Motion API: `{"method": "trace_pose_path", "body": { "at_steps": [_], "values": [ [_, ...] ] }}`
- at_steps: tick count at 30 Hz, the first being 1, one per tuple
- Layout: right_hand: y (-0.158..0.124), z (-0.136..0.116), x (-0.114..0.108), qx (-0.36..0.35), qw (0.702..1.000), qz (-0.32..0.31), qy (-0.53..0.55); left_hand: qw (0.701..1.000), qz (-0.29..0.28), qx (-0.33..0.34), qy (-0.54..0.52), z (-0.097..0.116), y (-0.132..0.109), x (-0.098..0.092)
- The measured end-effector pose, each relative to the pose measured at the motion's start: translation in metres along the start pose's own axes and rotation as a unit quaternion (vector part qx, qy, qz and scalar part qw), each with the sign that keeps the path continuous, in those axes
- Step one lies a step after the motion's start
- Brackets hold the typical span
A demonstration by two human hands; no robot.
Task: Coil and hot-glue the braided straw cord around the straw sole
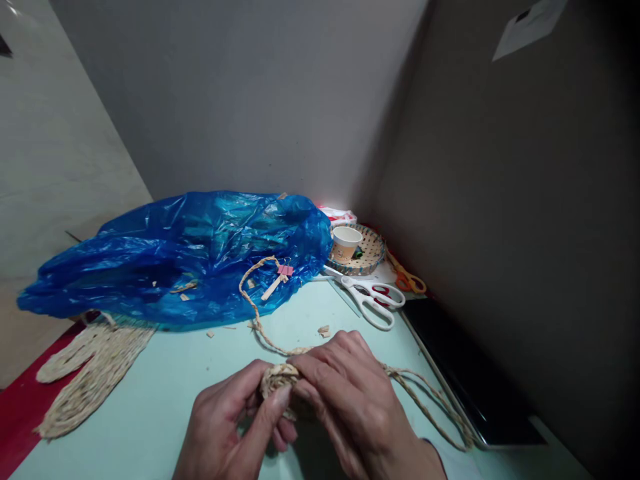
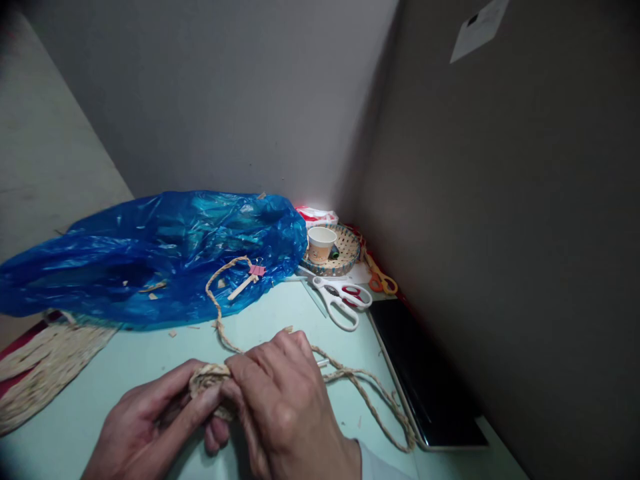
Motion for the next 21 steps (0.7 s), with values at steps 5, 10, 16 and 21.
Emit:
{"method": "trace_pose_path", "body": {
  "at_steps": [5,10,16,21],
  "values": [
    [0.004,-0.003,-0.005,0.036,0.997,-0.041,0.051,1.0,-0.028,-0.003,-0.006,-0.003,0.0,-0.002],
    [0.011,0.002,-0.004,0.128,0.984,-0.072,0.097,0.996,-0.078,-0.033,-0.013,-0.01,0.005,-0.002],
    [0.024,0.013,-0.029,0.247,0.954,-0.165,0.046,0.975,-0.049,-0.134,-0.172,-0.023,0.023,-0.001],
    [0.028,0.025,-0.041,0.225,0.944,-0.242,0.012,0.963,-0.053,-0.135,-0.226,-0.026,0.029,-0.006]
  ]
}}
Point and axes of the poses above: each hand's wrist, its own y-axis towards the middle knuckle, its own x-axis out of the palm, z = x × y, the point moved 1 cm from there along y, towards the middle knuckle, and after that the axes turned 6 degrees about z, right-handed, at the moved point
